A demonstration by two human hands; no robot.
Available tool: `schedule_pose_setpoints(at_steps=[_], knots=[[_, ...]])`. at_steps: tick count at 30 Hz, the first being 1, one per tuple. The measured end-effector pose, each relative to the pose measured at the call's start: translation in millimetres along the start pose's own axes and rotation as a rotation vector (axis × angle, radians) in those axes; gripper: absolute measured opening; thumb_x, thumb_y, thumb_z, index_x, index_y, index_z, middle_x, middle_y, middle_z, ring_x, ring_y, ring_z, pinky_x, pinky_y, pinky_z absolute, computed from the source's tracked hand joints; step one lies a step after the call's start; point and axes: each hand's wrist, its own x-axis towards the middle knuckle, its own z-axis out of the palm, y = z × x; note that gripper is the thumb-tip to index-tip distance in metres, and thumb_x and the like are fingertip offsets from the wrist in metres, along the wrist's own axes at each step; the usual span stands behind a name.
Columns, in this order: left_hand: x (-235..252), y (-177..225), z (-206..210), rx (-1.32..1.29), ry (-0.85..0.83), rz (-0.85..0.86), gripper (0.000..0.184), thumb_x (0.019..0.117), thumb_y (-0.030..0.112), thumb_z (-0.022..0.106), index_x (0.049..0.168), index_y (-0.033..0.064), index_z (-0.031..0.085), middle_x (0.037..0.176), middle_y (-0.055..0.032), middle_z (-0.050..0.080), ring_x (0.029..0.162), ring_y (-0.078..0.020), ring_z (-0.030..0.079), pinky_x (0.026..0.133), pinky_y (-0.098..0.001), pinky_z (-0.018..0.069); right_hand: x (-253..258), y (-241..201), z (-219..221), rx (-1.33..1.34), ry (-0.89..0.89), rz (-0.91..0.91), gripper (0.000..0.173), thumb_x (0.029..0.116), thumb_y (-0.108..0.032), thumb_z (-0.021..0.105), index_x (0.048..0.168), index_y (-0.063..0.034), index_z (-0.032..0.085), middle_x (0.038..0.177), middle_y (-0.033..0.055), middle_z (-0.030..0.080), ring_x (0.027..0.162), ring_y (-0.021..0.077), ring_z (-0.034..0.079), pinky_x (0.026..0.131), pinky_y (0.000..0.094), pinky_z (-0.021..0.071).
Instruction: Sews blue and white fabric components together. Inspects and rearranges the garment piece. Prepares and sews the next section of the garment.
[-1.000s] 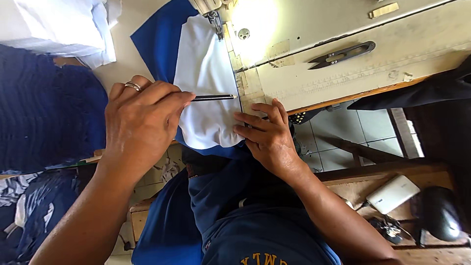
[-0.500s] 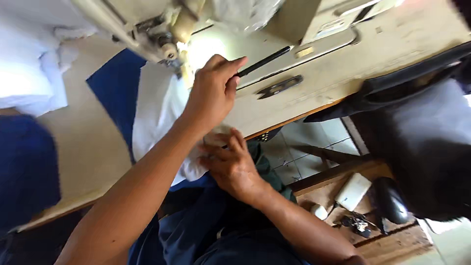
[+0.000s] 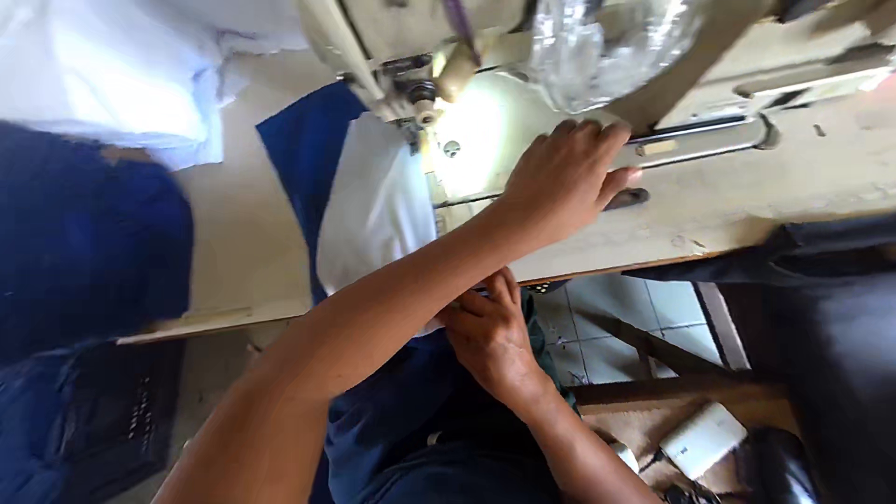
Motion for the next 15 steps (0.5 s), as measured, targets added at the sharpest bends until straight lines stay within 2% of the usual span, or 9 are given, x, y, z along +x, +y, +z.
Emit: schedule_pose_setpoints(at_steps=[2,4,6,8,11,15], knots=[[-57.3,-30.3,-19.9,0.037,0.092,-0.053,0.039,0.1071,0.035,0.052,0.128,0.0077,0.069,0.117,-0.0122,0.072,0.115,-0.0284,0.067,0.099,-0.0484,0.0531,0.8,1.2,1.4,-0.003,0.001,-0.006,0.022,0.0935,-0.010,0.066,0.100,-0.0232,0.083,0.112,-0.0034,0.077,0.125,0.0255,0.062,0.117,0.0560,0.0348],[-104.7,-75.0,-35.7,0.083,0.215,-0.155,0.031,0.1065,0.024,0.054,0.121,0.0037,0.072,0.116,-0.0149,0.073,0.113,-0.0300,0.068,0.099,-0.0492,0.0532,0.4,2.2,1.5,-0.008,-0.016,-0.009,0.025,0.0952,-0.010,0.064,0.103,-0.0245,0.083,0.122,-0.0044,0.075,0.131,0.0268,0.060,0.119,0.0583,0.0308],[-131.0,-119.7,-41.0,0.082,0.335,-0.192,0.030,0.1060,0.022,0.054,0.121,0.0028,0.072,0.123,-0.0149,0.071,0.120,-0.0285,0.066,0.104,-0.0449,0.0511,-1.1,2.4,1.3,-0.017,-0.029,-0.014,0.027,0.0948,-0.009,0.062,0.103,-0.0247,0.083,0.125,-0.0051,0.074,0.133,0.0277,0.058,0.120,0.0597,0.0286],[-139.5,-148.4,-38.8,0.050,0.370,-0.110,0.031,0.1063,0.022,0.055,0.125,0.0035,0.071,0.131,-0.0129,0.069,0.128,-0.0250,0.062,0.111,-0.0406,0.0480,-1.1,2.1,1.3,-0.020,-0.033,-0.021,0.026,0.0946,-0.009,0.063,0.103,-0.0241,0.083,0.124,-0.0049,0.074,0.134,0.0279,0.057,0.121,0.0610,0.0268],[-138.7,-159.8,-31.6,0.077,0.324,-0.015,0.036,0.1064,0.028,0.052,0.129,0.0060,0.070,0.137,-0.0115,0.066,0.134,-0.0252,0.057,0.114,-0.0417,0.0435,-0.8,1.7,-0.4,-0.040,-0.050,-0.025,0.026,0.0955,-0.010,0.063,0.104,-0.0241,0.083,0.125,-0.0051,0.074,0.134,0.0271,0.056,0.121,0.0608,0.0262],[-138.1,-159.8,-27.3,0.080,0.378,-0.024,0.033,0.1051,0.027,0.056,0.122,0.0045,0.073,0.133,-0.0123,0.068,0.130,-0.0250,0.061,0.111,-0.0395,0.0469,1.8,-1.9,-7.6,-0.078,-0.100,-0.038,0.026,0.0971,-0.012,0.062,0.107,-0.0246,0.082,0.127,-0.0046,0.073,0.134,0.0275,0.056,0.120,0.0620,0.0273]])
